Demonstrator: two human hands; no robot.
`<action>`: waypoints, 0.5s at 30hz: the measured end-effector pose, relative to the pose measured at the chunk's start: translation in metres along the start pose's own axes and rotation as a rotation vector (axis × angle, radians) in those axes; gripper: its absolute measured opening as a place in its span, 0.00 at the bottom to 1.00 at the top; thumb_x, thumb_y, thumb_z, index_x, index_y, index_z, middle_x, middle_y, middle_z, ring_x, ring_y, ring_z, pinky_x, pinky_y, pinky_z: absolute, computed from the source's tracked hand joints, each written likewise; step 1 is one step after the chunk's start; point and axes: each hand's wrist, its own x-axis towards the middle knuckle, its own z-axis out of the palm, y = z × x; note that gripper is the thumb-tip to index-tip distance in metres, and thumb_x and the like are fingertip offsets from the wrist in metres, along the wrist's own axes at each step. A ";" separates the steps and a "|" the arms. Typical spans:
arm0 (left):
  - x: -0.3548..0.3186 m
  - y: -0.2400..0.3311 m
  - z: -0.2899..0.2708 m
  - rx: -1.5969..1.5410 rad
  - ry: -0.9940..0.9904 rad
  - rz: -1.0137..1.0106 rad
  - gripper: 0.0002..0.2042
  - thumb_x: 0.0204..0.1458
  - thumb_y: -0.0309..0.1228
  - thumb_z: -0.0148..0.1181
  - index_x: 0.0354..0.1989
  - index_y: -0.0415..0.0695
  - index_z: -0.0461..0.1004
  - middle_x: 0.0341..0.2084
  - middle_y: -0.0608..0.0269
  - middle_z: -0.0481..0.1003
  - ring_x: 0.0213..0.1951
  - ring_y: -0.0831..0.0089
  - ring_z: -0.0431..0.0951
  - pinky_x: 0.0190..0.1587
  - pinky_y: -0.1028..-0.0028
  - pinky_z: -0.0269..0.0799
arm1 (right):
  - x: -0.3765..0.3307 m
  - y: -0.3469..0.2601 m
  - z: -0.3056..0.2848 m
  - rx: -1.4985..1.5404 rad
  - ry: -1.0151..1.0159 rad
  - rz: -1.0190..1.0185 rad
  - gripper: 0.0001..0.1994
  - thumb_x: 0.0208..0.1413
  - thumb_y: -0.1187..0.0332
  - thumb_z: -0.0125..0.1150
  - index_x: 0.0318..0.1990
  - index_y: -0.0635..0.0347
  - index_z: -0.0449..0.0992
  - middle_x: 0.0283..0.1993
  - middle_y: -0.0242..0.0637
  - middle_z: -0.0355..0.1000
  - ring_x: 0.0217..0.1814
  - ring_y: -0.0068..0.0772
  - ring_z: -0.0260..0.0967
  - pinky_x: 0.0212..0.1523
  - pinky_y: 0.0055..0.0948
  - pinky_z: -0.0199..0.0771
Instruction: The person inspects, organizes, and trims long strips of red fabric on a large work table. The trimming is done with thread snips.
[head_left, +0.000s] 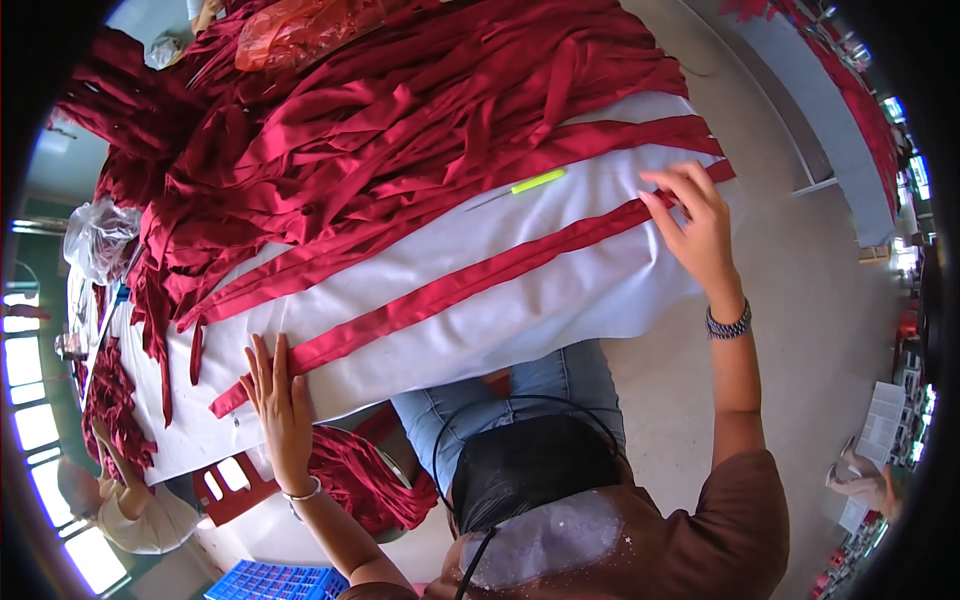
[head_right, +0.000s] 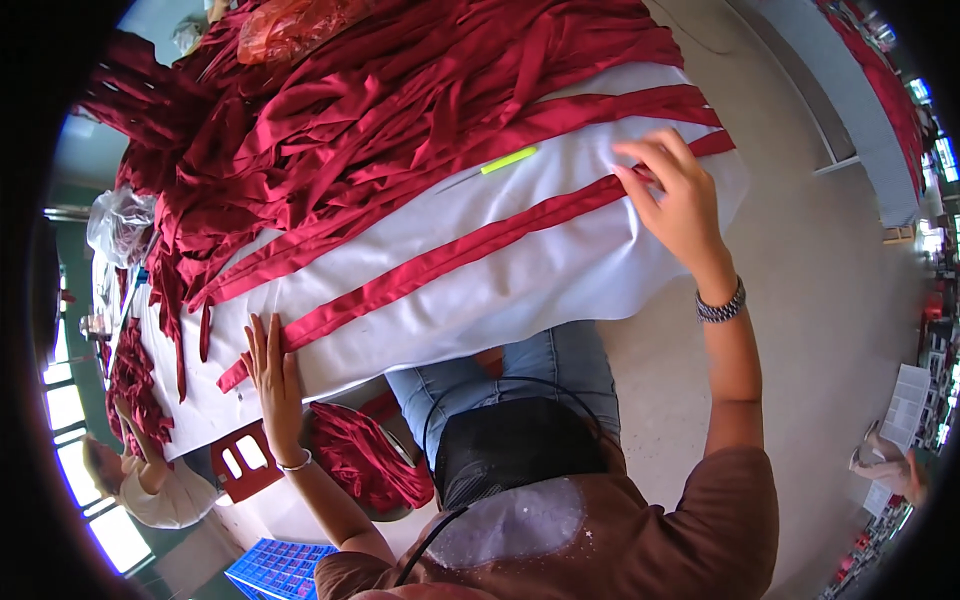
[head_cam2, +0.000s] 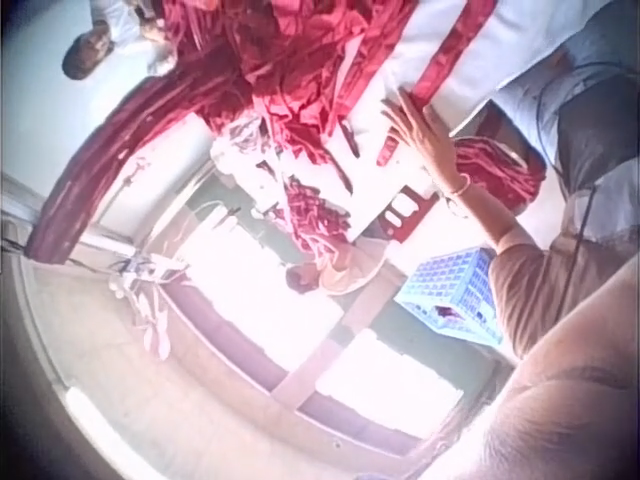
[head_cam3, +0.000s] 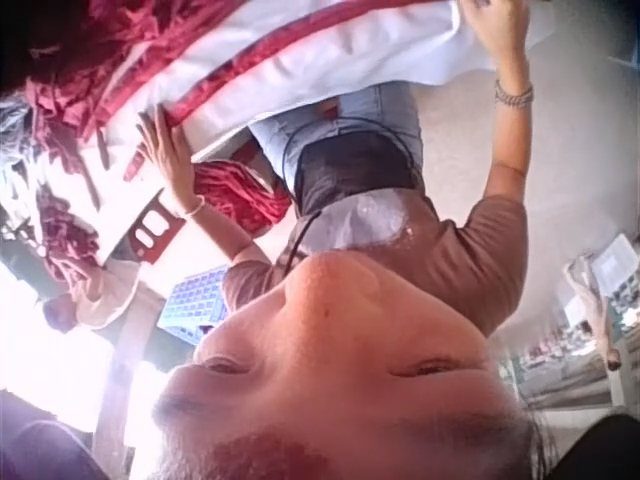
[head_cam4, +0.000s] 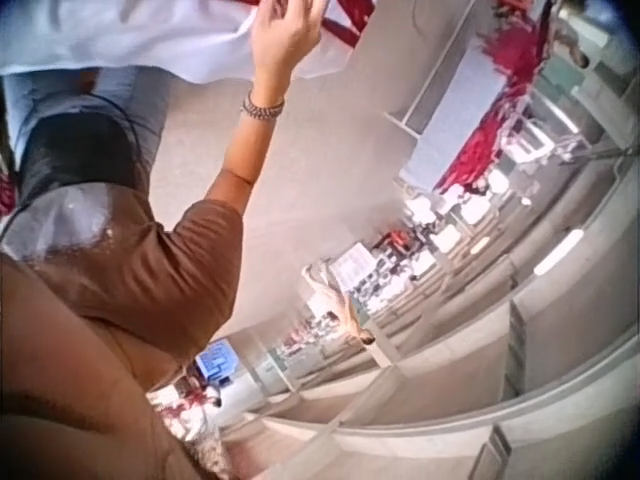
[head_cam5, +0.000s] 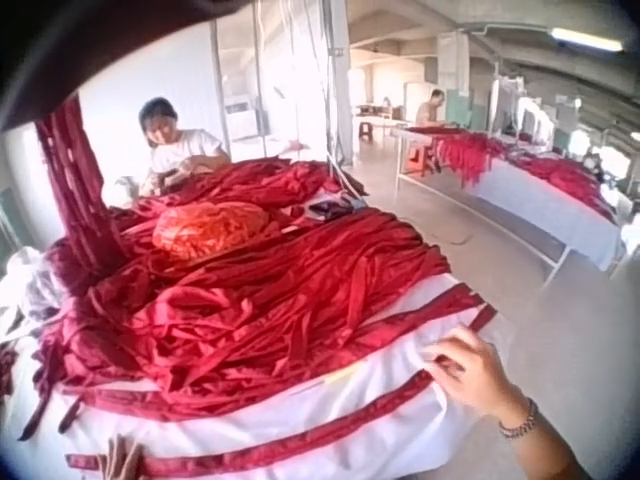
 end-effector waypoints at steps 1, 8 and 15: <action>0.000 -0.002 -0.003 -0.006 -0.016 -0.003 0.24 0.64 0.37 0.38 0.69 0.53 0.55 0.71 0.56 0.45 0.72 0.58 0.39 0.70 0.52 0.31 | 0.010 -0.003 0.005 -0.018 -0.026 -0.006 0.10 0.51 0.75 0.64 0.42 0.58 0.76 0.39 0.31 0.68 0.29 0.27 0.71 0.24 0.25 0.70; 0.023 0.021 -0.016 -0.003 0.016 0.135 0.25 0.63 0.38 0.43 0.70 0.54 0.52 0.72 0.57 0.41 0.72 0.58 0.36 0.69 0.49 0.28 | 0.077 0.037 0.034 -0.124 -0.382 -0.205 0.07 0.48 0.74 0.62 0.37 0.60 0.78 0.37 0.36 0.72 0.34 0.39 0.72 0.36 0.36 0.71; 0.081 0.107 -0.032 -0.407 -0.056 0.642 0.20 0.55 0.28 0.56 0.58 0.42 0.67 0.61 0.52 0.64 0.62 0.51 0.63 0.61 0.59 0.60 | 0.160 0.030 0.012 0.235 -0.288 -0.165 0.10 0.58 0.68 0.59 0.35 0.68 0.75 0.33 0.29 0.73 0.37 0.20 0.68 0.43 0.22 0.67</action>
